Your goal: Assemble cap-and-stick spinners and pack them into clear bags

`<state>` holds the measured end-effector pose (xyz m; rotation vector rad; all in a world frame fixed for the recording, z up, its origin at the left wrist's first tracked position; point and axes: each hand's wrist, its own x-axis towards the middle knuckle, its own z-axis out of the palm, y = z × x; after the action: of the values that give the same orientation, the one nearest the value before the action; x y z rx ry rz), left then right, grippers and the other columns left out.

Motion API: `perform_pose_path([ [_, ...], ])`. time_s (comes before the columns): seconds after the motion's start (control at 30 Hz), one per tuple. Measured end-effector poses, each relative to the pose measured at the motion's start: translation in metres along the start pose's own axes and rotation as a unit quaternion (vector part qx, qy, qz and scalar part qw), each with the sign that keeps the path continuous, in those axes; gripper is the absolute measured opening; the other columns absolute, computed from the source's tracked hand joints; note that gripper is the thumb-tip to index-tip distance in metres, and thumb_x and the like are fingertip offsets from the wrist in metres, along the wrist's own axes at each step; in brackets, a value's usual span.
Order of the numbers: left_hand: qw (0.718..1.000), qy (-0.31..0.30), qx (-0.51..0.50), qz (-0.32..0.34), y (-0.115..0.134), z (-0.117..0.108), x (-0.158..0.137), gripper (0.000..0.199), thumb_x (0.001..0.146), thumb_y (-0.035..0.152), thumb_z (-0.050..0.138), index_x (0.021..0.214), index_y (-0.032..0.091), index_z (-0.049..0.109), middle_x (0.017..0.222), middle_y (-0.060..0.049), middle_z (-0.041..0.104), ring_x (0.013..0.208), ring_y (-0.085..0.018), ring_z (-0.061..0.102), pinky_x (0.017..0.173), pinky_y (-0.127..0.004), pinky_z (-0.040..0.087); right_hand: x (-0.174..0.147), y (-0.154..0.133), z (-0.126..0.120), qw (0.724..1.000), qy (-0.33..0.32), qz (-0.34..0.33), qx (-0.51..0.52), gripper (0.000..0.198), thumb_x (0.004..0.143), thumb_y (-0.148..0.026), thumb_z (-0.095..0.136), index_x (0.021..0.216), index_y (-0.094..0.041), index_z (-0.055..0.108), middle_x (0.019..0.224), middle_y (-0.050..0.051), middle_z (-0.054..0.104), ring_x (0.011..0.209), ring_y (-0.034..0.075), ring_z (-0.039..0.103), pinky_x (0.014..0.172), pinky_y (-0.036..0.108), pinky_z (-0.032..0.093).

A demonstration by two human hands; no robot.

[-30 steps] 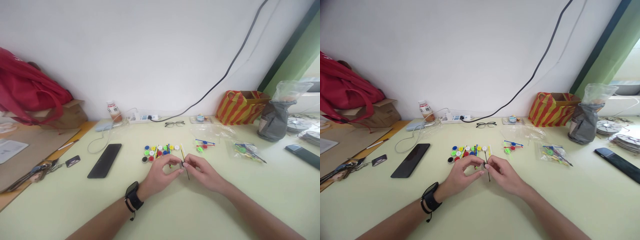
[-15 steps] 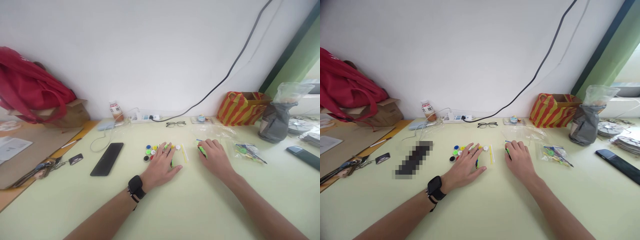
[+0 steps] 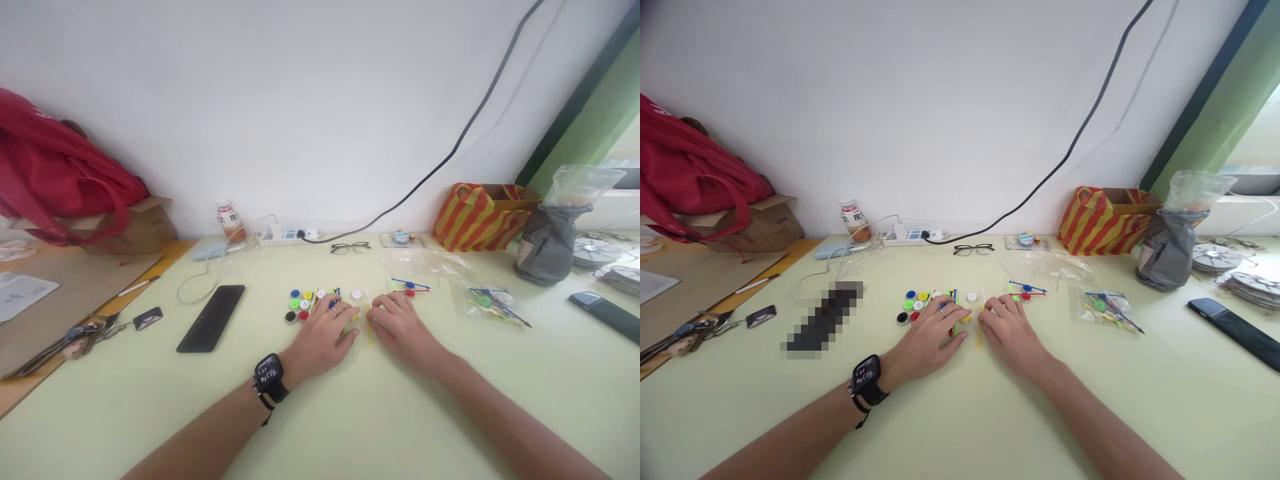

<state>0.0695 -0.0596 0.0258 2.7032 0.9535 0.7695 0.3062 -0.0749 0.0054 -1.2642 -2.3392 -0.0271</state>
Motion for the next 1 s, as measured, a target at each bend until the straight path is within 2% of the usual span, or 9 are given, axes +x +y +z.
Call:
perform_pose_path([
  [0.2, 0.999, 0.014, -0.04, 0.013, -0.002, 0.002, -0.001, 0.03, 0.099, 0.016, 0.054, 0.125, 0.025, 0.067, 0.108, -0.006, 0.073, 0.118, -0.029, 0.055, 0.105, -0.049, 0.048, -0.001, -0.01, -0.015, 0.991, -0.01, -0.018, 0.131, 0.016, 0.099, -0.013, 0.047, 0.097, -0.024, 0.058, 0.106, 0.008, 0.065, 0.102, 0.026, 0.055, 0.093, 0.045, 0.046],
  [0.3, 0.998, 0.011, -0.048, 0.025, 0.0, 0.001, -0.001, 0.029, 0.101, 0.017, 0.053, 0.126, 0.025, 0.066, 0.108, -0.007, 0.071, 0.115, -0.027, 0.057, 0.105, -0.047, 0.047, -0.001, -0.015, -0.026, 0.982, 0.007, -0.012, 0.189, 0.012, 0.099, -0.015, 0.047, 0.097, -0.025, 0.055, 0.105, 0.008, 0.065, 0.106, 0.027, 0.056, 0.095, 0.045, 0.046],
  [0.43, 0.995, 0.033, -0.09, 0.006, 0.006, -0.001, -0.003, 0.029, 0.103, 0.017, 0.05, 0.127, 0.024, 0.064, 0.115, -0.009, 0.066, 0.11, -0.023, 0.061, 0.098, -0.041, 0.051, -0.003, -0.018, -0.036, 0.954, 0.011, 0.068, 0.291, 0.011, 0.105, -0.024, 0.041, 0.097, -0.025, 0.049, 0.096, 0.004, 0.06, 0.091, 0.023, 0.056, 0.083, 0.037, 0.047],
  [0.53, 0.987, 0.073, -0.139, -0.03, 0.009, -0.001, -0.004, 0.026, 0.102, 0.017, 0.053, 0.124, 0.024, 0.065, 0.114, -0.009, 0.063, 0.104, -0.02, 0.063, 0.094, -0.037, 0.053, -0.003, -0.02, -0.038, 0.926, 0.0, 0.136, 0.352, 0.019, 0.109, -0.033, 0.034, 0.096, -0.026, 0.045, 0.087, 0.001, 0.05, 0.076, 0.019, 0.048, 0.07, 0.032, 0.044],
  [0.67, 0.967, 0.127, -0.201, -0.086, 0.008, 0.004, -0.004, 0.024, 0.095, 0.02, 0.065, 0.119, 0.023, 0.069, 0.116, -0.009, 0.063, 0.1, -0.019, 0.065, 0.088, -0.036, 0.058, -0.001, -0.022, -0.034, 0.91, -0.002, 0.162, 0.381, 0.026, 0.11, -0.043, 0.033, 0.094, -0.025, 0.044, 0.082, -0.001, 0.045, 0.07, 0.017, 0.042, 0.066, 0.03, 0.042],
  [0.73, 0.95, 0.136, -0.26, -0.108, 0.006, 0.007, -0.003, 0.018, 0.094, 0.024, 0.068, 0.111, 0.022, 0.073, 0.116, -0.009, 0.065, 0.104, -0.02, 0.066, 0.088, -0.035, 0.06, 0.0, -0.022, -0.031, 0.91, 0.002, 0.155, 0.385, 0.03, 0.109, -0.046, 0.034, 0.093, -0.025, 0.048, 0.083, 0.0, 0.049, 0.074, 0.018, 0.047, 0.07, 0.031, 0.045],
  [0.87, 0.914, 0.12, -0.354, -0.158, 0.004, 0.009, -0.001, 0.019, 0.092, 0.03, 0.072, 0.109, 0.02, 0.075, 0.109, -0.008, 0.072, 0.101, -0.02, 0.07, 0.092, -0.037, 0.061, 0.002, -0.018, -0.029, 0.931, 0.039, 0.131, 0.339, 0.033, 0.105, -0.049, 0.048, 0.094, -0.025, 0.068, 0.103, 0.007, 0.059, 0.104, 0.025, 0.057, 0.098, 0.042, 0.045],
  [0.93, 0.906, 0.11, -0.366, -0.18, 0.006, 0.008, 0.0, 0.022, 0.091, 0.032, 0.074, 0.11, 0.02, 0.075, 0.103, -0.007, 0.075, 0.092, -0.019, 0.072, 0.089, -0.037, 0.062, 0.002, -0.016, -0.03, 0.926, 0.039, 0.139, 0.35, 0.034, 0.101, -0.052, 0.055, 0.092, -0.026, 0.074, 0.1, 0.007, 0.06, 0.103, 0.025, 0.059, 0.096, 0.043, 0.048],
  [1.0, 0.902, 0.112, -0.373, -0.188, 0.008, 0.007, 0.0, 0.025, 0.09, 0.033, 0.075, 0.111, 0.019, 0.075, 0.102, -0.007, 0.077, 0.091, -0.02, 0.074, 0.089, -0.037, 0.063, 0.002, -0.015, -0.031, 0.902, 0.023, 0.156, 0.402, 0.033, 0.1, -0.053, 0.058, 0.094, -0.025, 0.075, 0.096, 0.007, 0.064, 0.096, 0.024, 0.062, 0.086, 0.04, 0.052],
])
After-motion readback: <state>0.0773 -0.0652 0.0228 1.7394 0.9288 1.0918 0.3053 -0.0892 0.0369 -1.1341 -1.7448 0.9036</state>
